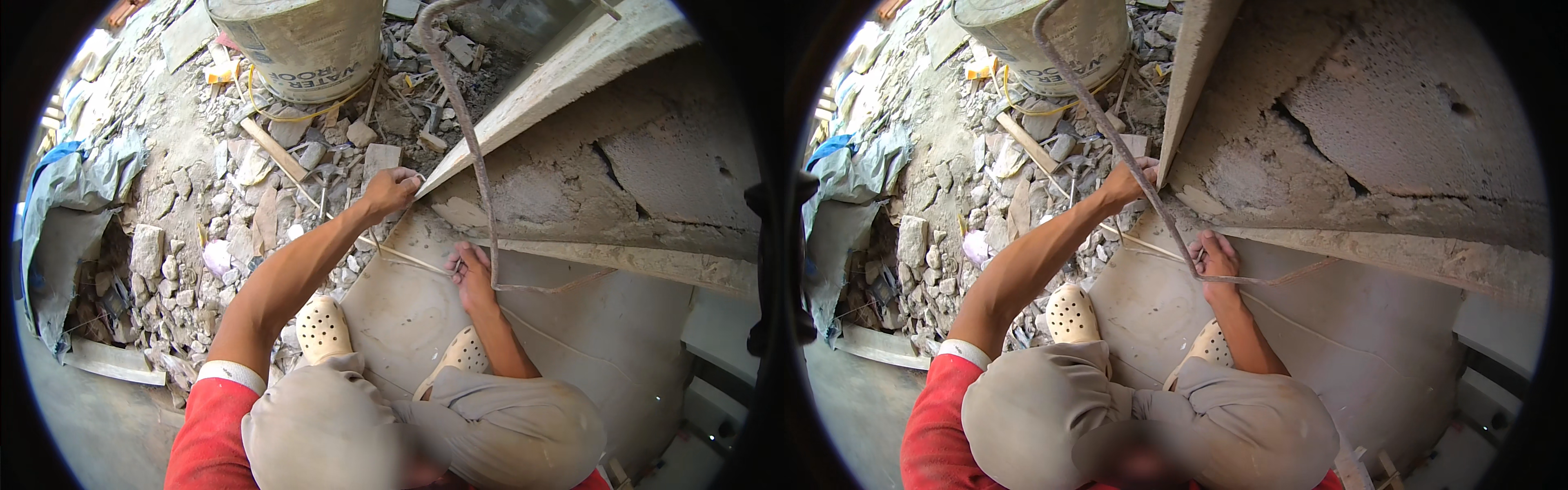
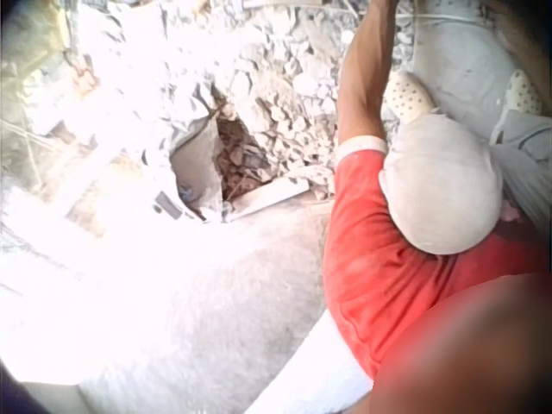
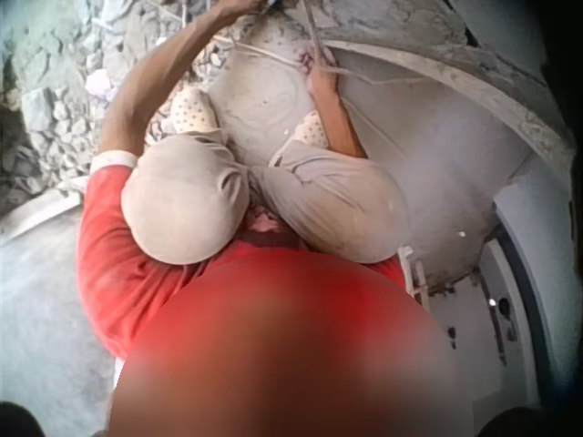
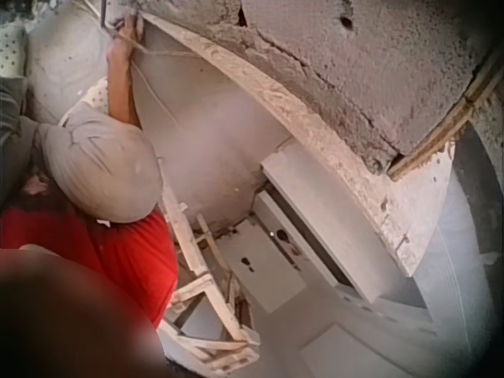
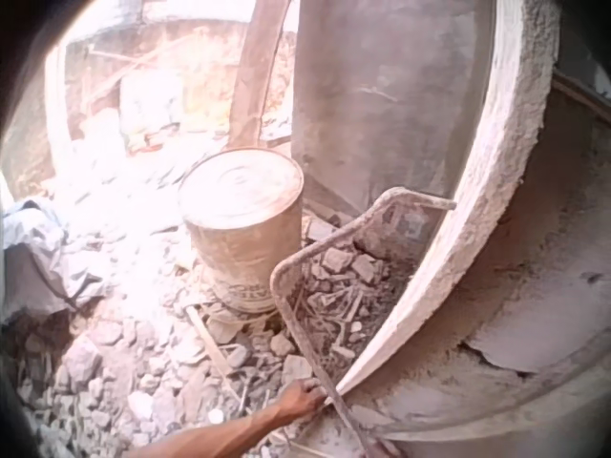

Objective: The person picks up a wooden plank and positions it against a concrete structure. They then sit on the floor and use a metal frame to secure the plank in place.

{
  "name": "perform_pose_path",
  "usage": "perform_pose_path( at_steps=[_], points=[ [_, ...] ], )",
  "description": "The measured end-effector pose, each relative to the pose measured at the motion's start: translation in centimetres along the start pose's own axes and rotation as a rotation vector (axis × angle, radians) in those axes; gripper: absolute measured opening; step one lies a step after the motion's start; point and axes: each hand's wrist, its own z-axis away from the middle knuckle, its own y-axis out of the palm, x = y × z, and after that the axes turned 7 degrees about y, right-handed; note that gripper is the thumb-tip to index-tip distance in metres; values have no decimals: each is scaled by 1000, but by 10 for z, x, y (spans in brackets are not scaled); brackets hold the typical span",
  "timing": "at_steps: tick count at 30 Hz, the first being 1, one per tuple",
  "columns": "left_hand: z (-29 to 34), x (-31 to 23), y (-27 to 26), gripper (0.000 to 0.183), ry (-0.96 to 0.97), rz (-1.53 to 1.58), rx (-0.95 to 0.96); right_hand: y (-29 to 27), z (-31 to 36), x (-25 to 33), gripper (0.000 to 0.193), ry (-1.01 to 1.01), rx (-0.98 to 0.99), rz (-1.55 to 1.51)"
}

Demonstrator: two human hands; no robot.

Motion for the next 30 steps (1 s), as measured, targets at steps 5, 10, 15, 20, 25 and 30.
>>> perform_pose_path(
  at_steps=[5, 10, 15, 20, 25, 30],
  points=[
    [-6, -5, 7, 25, -49, -113, -16, -1, 1, -1, 29, -35, 24, -1],
    [-9, -4, 11, 24, -44, -238, -116, -1, 1, -2, 27, -35, 132, -29],
    [-16, 1, 9, 22, -30, -265, -165, 2, 0, -3, 29, -24, 110, -45],
    [-17, -5, 12, 21, 86, -245, -191, 3, -1, -3, 30, -31, 104, -50],
    [-11, -15, 20, 23, 57, -74, -148, -4, 2, -1, 29, -33, 108, -87],
    [-13, -6, 21, 32, 110, -114, -177, -12, 8, 0, 25, -17, 128, -118]
  ],
)
